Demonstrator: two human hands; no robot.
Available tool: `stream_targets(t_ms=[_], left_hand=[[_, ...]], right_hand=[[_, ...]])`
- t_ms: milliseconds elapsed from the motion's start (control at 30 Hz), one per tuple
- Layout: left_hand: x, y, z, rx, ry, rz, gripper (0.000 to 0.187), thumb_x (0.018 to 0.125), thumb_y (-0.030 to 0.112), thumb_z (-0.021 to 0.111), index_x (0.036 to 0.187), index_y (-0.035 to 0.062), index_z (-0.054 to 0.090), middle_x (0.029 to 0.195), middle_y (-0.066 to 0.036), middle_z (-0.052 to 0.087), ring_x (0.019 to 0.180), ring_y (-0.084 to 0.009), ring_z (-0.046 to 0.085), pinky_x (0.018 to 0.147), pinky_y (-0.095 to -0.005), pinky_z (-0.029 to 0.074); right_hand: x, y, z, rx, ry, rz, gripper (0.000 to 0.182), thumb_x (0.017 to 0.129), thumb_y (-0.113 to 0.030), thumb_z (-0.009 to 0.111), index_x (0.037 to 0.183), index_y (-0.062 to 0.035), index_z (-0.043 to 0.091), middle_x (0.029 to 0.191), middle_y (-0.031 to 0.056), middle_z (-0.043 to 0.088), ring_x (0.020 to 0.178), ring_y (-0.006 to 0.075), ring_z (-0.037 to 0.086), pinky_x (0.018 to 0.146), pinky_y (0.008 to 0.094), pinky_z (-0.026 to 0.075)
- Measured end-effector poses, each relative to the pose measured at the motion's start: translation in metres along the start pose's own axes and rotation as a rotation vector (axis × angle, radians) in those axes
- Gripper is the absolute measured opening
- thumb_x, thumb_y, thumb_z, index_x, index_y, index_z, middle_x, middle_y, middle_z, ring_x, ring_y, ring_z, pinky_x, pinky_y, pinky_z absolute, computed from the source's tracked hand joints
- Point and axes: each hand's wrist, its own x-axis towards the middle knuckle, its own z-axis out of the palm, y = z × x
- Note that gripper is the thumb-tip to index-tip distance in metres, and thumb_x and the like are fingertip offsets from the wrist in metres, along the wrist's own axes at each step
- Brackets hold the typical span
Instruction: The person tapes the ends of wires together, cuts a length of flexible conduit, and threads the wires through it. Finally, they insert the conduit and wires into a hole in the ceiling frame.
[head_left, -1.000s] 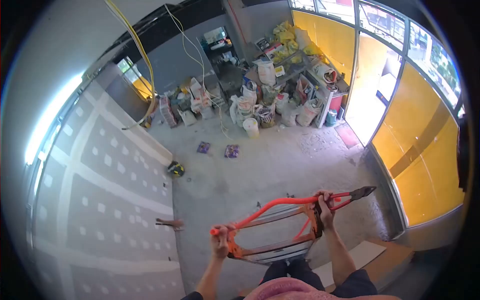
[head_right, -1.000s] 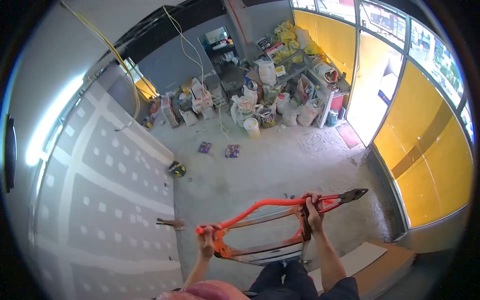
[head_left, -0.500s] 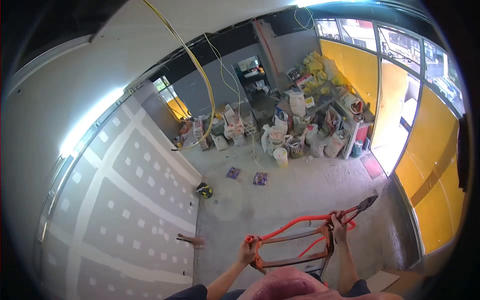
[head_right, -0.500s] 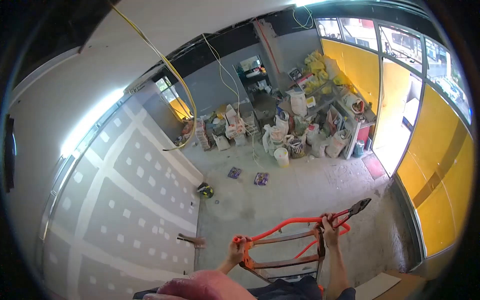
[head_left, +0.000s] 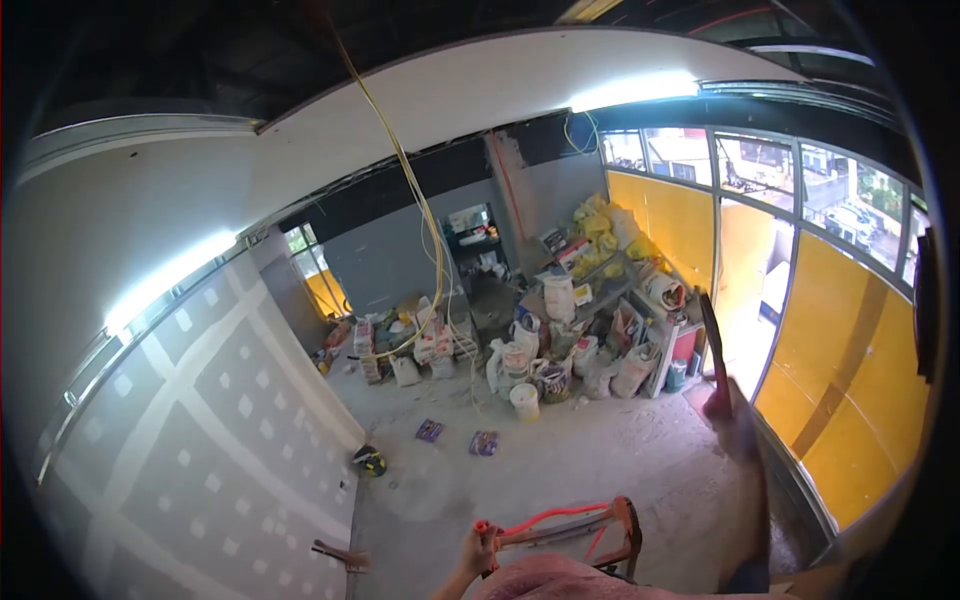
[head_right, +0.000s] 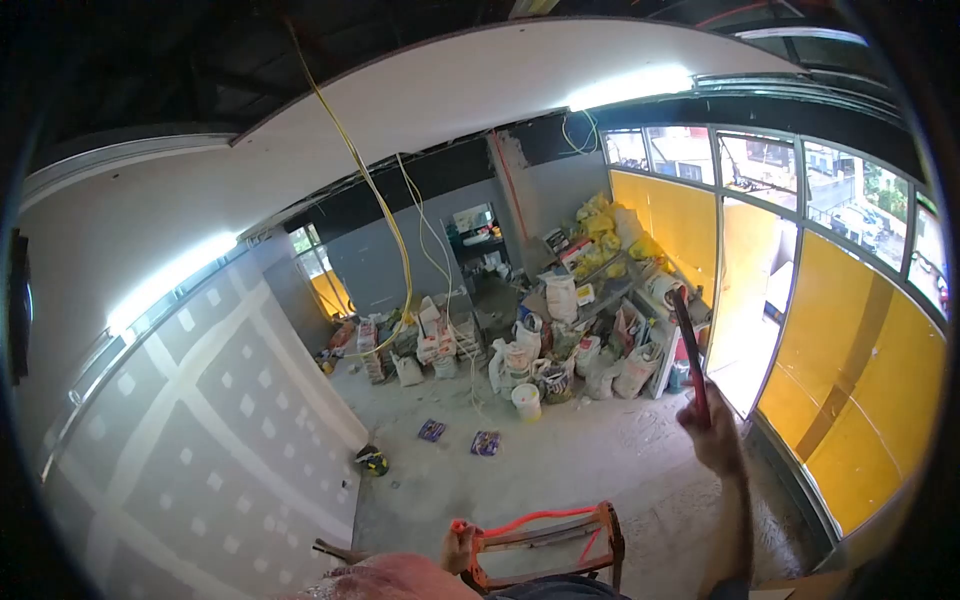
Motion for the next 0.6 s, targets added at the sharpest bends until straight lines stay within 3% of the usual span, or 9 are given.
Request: stream_targets(t_ms=[33,100,233,367,400,433,467,533,600], left_hand=[[0.001,-0.004,-0.001,-0.008,-0.001,0.009,0.030,0.104,0.028,0.049,0.096,0.0007,0.059,0.075,-0.008,0.063,0.068,-0.0187,0.059,0.065,-0.0340,0.048],[-0.004,-0.003,-0.004,0.036,-0.046,-0.075,0.030,0.103,0.029,0.052,0.093,0.0015,0.061,0.068,-0.006,0.059,0.062,-0.0182,0.058,0.060,-0.0340,0.047],[-0.008,0.016,-0.001,-0.004,0.018,-0.064,0.028,0.102,0.029,0.054,0.094,0.0030,0.061,0.065,-0.005,0.058,0.059,-0.0160,0.057,0.058,-0.0328,0.046],[-0.008,0.000,-0.001,0.075,0.036,-0.008,0.022,0.101,0.026,0.056,0.095,0.0053,0.062,0.064,-0.004,0.056,0.058,-0.0147,0.055,0.056,-0.0323,0.044],[-0.006,0.005,-0.001,0.104,0.020,-0.030,0.021,0.101,0.026,0.056,0.096,0.0061,0.062,0.064,-0.004,0.055,0.058,-0.0151,0.054,0.056,-0.0326,0.043],[-0.005,0.013,-0.001,0.105,0.029,-0.028,0.021,0.101,0.026,0.056,0.096,0.0061,0.062,0.064,-0.004,0.055,0.058,-0.0151,0.054,0.056,-0.0326,0.043],[-0.007,0.023,-0.002,0.107,0.002,-0.048,0.020,0.100,0.026,0.057,0.096,0.0061,0.061,0.065,-0.004,0.054,0.059,-0.0159,0.054,0.056,-0.0329,0.043],[-0.003,0.028,-0.004,0.114,-0.013,-0.064,0.020,0.100,0.026,0.057,0.097,0.0062,0.060,0.066,-0.004,0.053,0.059,-0.0167,0.054,0.056,-0.0331,0.043],[0.000,0.024,-0.010,0.099,-0.140,-0.019,0.020,0.100,0.026,0.057,0.100,0.0056,0.058,0.066,-0.005,0.052,0.059,-0.0166,0.052,0.056,-0.0328,0.042]], right_hand=[[0.015,-0.020,-0.009,0.273,-0.059,0.035,0.037,0.099,-0.025,0.061,0.125,-0.0023,0.049,0.075,-0.0050,0.040,0.064,0.0055,0.039,0.057,0.0224,0.035],[0.027,-0.105,-0.009,0.086,-0.112,-0.139,0.056,0.102,-0.047,0.047,0.136,-0.0029,0.044,0.075,-0.0056,0.041,0.058,0.0014,0.035,0.050,0.0201,0.029],[0.057,-0.227,0.019,-0.262,0.097,-0.433,0.040,0.100,-0.029,0.051,0.129,-0.0004,0.053,0.091,0.0116,0.062,0.081,0.0187,0.059,0.074,0.0335,0.046],[0.112,-0.326,0.041,-0.522,0.275,-0.775,0.041,0.098,-0.038,0.058,0.120,-0.0043,0.064,0.094,0.0186,0.067,0.081,0.0258,0.068,0.074,0.0355,0.050],[0.147,-0.333,0.053,-0.504,0.500,-1.175,0.043,0.097,-0.040,0.059,0.121,-0.0046,0.064,0.096,0.0210,0.068,0.088,0.0279,0.070,0.077,0.0364,0.053],[0.165,-0.363,0.053,-0.573,0.361,-1.135,0.041,0.098,-0.039,0.059,0.123,-0.0071,0.062,0.096,0.0208,0.068,0.088,0.0303,0.071,0.077,0.0367,0.055],[0.181,-0.381,0.064,-0.563,0.429,-1.343,0.047,0.101,-0.044,0.050,0.115,-0.0025,0.064,0.081,0.0141,0.066,0.070,0.0257,0.066,0.066,0.0340,0.052],[0.163,-0.451,0.070,-0.987,0.182,-0.739,0.046,0.101,-0.041,0.046,0.115,-0.0004,0.064,0.088,0.0161,0.070,0.083,0.0334,0.070,0.077,0.0431,0.057],[0.201,-0.458,0.094,-0.966,0.445,-0.858,0.053,0.101,-0.044,0.041,0.126,-0.0021,0.062,0.121,0.0202,0.066,0.117,0.0345,0.061,0.099,0.0455,0.049]])
